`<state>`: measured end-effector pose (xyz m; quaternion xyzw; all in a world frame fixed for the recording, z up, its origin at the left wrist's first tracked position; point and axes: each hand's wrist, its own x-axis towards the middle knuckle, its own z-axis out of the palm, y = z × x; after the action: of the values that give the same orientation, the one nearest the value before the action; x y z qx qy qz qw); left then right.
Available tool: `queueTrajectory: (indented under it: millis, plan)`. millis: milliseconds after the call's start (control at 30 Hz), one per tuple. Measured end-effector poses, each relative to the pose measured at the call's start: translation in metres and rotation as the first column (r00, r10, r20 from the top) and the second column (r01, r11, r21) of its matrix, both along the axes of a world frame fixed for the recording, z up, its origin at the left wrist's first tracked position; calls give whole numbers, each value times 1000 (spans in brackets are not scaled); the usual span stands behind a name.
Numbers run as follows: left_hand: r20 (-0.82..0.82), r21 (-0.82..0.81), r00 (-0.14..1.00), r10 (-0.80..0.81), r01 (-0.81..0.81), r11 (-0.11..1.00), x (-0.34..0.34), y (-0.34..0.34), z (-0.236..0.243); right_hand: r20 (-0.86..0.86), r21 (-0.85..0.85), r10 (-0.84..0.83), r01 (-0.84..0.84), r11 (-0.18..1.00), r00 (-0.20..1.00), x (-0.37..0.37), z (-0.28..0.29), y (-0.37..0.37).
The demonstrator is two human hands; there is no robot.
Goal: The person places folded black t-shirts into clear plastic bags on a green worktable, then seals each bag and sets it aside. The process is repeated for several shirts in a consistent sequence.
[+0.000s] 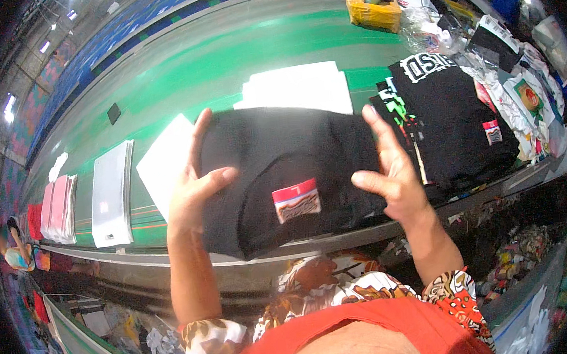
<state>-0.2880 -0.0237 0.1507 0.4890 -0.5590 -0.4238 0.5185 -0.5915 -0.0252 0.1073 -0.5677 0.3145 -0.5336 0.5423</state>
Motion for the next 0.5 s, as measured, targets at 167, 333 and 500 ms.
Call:
queueTrajectory:
  millis: [167,333,500]
  plan:
    - [-286,132,956,-71,112,985,22,-25,-59,166,165,1,-29,986,986,30,-23,-25]
    - [-62,612,990,-130,140,778,33,-28,-152,-148,585,-211,257,769,966,34,-106,-23]
    - [65,488,967,-248,185,853,29,-28,-157,-736,-52,-293,381,923,610,52,-101,-25]
